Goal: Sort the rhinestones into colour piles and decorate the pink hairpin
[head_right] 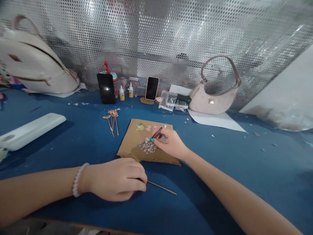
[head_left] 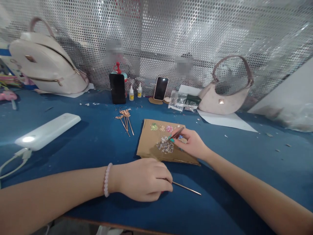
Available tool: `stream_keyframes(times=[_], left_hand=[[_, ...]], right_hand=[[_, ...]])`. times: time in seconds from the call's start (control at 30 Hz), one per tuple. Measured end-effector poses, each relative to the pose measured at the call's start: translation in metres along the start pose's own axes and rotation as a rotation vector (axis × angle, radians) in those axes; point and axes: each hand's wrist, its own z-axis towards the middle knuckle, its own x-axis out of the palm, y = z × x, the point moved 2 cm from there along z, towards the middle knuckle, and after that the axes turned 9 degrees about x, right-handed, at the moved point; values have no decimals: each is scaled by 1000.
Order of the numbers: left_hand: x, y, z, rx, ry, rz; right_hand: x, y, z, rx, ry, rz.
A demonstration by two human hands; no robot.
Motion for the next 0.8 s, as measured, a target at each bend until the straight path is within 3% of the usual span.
stream_keyframes(times=[0.3,0.8], left_hand=[[0,0,-1,-48,31,-2],[0,1,0,-56,45,-19]], right_hand=[[0,10,-3,-117,19,-91],[7,13,-4,-103,71,-71]])
